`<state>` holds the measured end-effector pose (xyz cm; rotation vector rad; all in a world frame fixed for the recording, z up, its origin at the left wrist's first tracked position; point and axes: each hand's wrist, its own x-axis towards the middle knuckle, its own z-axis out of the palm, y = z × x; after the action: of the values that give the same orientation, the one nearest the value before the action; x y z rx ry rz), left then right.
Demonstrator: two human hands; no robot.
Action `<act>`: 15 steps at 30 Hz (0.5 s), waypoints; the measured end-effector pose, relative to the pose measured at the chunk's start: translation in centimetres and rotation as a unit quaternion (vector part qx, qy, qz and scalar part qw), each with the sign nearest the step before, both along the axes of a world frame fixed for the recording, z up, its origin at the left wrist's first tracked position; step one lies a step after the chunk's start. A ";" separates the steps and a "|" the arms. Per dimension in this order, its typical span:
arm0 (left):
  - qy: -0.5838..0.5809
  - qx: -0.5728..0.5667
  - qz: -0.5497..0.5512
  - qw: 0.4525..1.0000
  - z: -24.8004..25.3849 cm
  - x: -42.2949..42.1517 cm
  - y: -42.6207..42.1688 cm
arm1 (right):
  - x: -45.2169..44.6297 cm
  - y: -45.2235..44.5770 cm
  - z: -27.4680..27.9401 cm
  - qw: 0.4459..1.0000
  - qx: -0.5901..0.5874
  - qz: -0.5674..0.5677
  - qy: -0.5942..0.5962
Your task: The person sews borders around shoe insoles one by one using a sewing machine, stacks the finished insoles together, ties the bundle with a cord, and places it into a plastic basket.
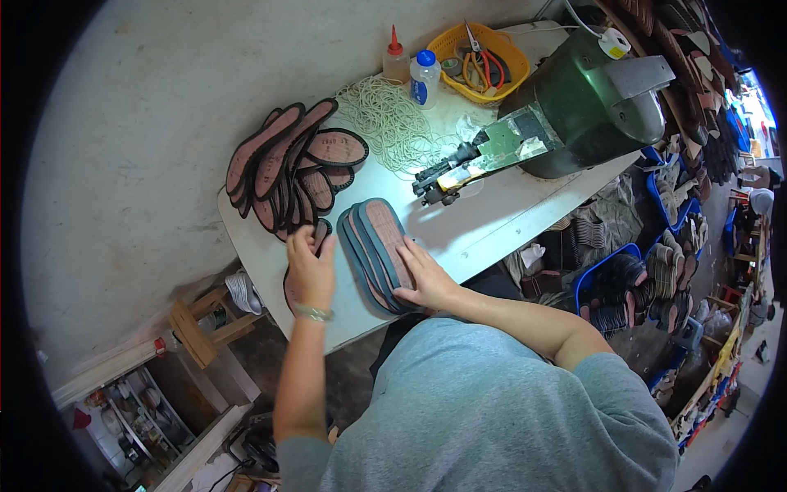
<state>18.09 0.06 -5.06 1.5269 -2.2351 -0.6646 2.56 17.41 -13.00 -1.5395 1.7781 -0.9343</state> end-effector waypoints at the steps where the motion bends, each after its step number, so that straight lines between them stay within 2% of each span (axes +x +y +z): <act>1: 0.041 0.085 0.012 0.995 -0.5 -0.1 2.0 | -0.3 0.2 0.7 1.000 -0.007 -0.009 -0.014; 2: 0.082 0.169 0.023 0.982 -1.0 -0.3 3.7 | -0.6 0.4 1.7 0.999 -0.015 -0.018 -0.027; 3: 0.250 0.393 0.059 0.883 -0.1 -1.1 5.2 | -0.9 0.5 3.0 0.999 -0.044 0.009 -0.027; 4: 0.396 0.580 0.089 0.707 0.9 -1.8 6.4 | -1.3 0.3 4.5 0.996 -0.075 0.036 -0.027; 5: 0.418 0.590 0.072 0.687 0.9 -2.1 7.2 | -1.8 0.0 6.0 0.992 -0.107 0.062 -0.027; 8: 0.473 0.628 -0.007 0.618 0.8 -2.3 7.9 | -4.3 -1.0 9.3 0.994 -0.066 -0.042 -0.079; 9: 0.446 0.628 -0.025 0.638 1.6 -2.6 7.7 | -5.6 -1.6 10.2 0.982 0.041 -0.032 -0.184; 10: 0.416 0.628 -0.045 0.656 2.3 -3.0 7.6 | -6.5 -1.3 8.6 0.927 0.104 0.029 -0.359; 12: 0.373 0.590 -0.067 0.713 1.3 -3.8 7.5 | -6.8 -0.8 8.6 0.872 0.213 0.077 -0.434; 13: 0.351 0.569 -0.076 0.740 0.9 -4.2 7.5 | -6.7 -0.5 8.7 0.883 0.215 0.045 -0.416; 15: 0.375 0.542 -0.085 0.747 0.9 -5.3 7.9 | -6.0 -0.1 9.2 0.899 0.217 -0.020 -0.380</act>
<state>12.80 8.01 -4.15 1.0056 -1.2951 -2.4040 -3.40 17.28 -3.76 -0.7054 1.3121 -0.9055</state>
